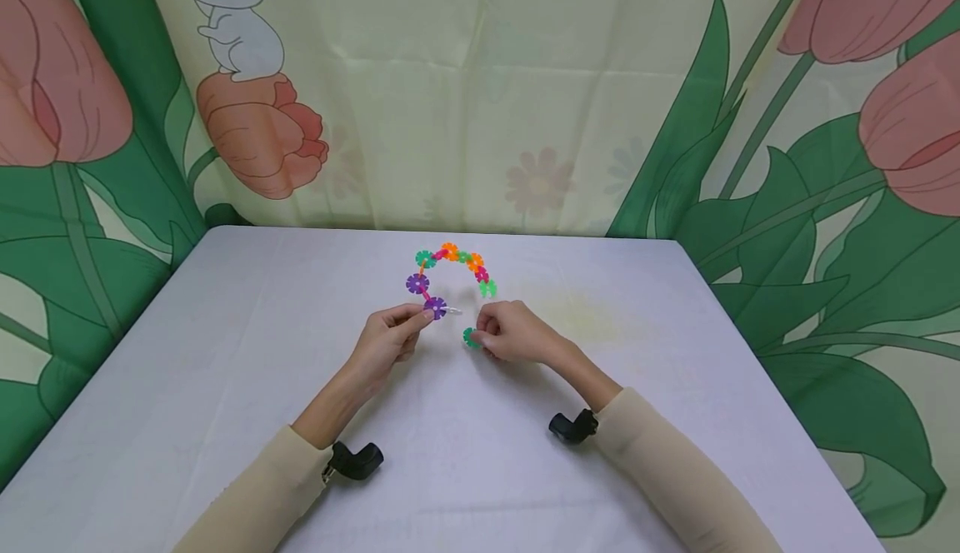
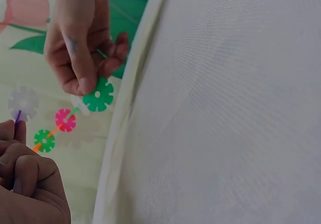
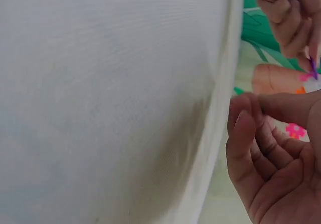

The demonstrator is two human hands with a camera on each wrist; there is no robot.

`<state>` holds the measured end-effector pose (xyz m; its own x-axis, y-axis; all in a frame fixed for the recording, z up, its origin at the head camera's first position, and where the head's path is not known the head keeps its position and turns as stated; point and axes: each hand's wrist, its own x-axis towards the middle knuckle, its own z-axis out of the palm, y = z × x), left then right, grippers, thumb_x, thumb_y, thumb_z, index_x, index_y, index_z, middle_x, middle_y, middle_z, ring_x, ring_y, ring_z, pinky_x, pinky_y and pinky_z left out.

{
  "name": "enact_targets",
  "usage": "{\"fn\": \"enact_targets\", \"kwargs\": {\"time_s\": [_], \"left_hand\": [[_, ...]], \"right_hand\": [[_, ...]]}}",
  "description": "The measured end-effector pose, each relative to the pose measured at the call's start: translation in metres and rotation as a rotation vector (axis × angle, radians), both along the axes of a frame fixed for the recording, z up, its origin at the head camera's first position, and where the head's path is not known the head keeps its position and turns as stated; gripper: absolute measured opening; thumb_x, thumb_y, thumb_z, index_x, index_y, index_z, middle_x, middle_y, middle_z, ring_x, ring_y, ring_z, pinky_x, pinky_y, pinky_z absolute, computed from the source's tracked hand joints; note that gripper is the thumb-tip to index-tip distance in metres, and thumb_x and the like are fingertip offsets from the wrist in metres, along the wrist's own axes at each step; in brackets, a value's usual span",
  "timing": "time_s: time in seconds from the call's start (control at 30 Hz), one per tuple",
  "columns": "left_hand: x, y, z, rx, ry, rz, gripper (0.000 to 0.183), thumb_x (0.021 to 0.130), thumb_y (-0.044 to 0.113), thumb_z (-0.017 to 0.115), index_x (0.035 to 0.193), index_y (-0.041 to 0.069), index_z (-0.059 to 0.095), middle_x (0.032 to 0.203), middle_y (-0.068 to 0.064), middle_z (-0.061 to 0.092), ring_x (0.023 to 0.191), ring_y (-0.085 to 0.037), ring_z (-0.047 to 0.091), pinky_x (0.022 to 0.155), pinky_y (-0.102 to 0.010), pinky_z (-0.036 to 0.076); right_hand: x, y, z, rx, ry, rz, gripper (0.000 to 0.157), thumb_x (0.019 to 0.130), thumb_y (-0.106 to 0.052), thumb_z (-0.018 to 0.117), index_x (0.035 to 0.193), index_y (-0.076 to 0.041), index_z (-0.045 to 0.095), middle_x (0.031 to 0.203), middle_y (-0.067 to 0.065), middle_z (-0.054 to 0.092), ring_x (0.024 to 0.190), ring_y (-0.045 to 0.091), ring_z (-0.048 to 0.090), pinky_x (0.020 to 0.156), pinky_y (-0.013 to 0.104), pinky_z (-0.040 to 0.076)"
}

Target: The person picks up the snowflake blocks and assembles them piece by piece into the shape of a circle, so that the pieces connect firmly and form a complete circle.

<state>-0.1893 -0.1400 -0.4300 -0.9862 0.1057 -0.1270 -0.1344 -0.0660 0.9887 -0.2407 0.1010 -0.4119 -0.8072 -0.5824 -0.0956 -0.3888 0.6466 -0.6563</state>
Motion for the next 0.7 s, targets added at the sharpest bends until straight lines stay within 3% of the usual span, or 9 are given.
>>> {"fn": "enact_targets", "kwargs": {"time_s": [0.17,0.37,0.7], "left_hand": [[0.000,0.000,-0.002,0.000,0.004,-0.021,0.021,0.106,0.025,0.065,0.115,0.008,0.073,0.069,0.006,0.046,0.060,-0.011,0.035,0.055,-0.023,0.030],[0.000,0.001,-0.005,0.000,0.002,-0.036,0.021,0.106,0.025,0.066,0.115,0.007,0.073,0.069,0.005,0.045,0.060,-0.012,0.034,0.055,-0.023,0.030],[0.001,0.002,-0.005,0.003,-0.007,-0.070,0.020,0.106,0.024,0.066,0.114,0.008,0.073,0.068,0.005,0.045,0.060,-0.012,0.034,0.056,-0.024,0.029]], "right_hand": [[0.003,0.016,0.000,-0.192,-0.165,0.018,0.024,0.105,-0.022,0.064,0.099,0.001,0.064,0.073,0.004,0.068,0.058,0.016,0.064,0.061,0.031,0.059],[0.006,0.026,0.001,-0.374,-0.325,0.073,0.033,0.110,-0.018,0.055,0.112,0.015,0.059,0.077,0.005,0.070,0.064,0.017,0.067,0.064,0.031,0.061],[0.011,0.029,-0.004,-0.437,-0.392,0.102,0.038,0.112,-0.021,0.052,0.118,0.016,0.052,0.082,0.006,0.070,0.069,0.018,0.068,0.069,0.029,0.062]]}}
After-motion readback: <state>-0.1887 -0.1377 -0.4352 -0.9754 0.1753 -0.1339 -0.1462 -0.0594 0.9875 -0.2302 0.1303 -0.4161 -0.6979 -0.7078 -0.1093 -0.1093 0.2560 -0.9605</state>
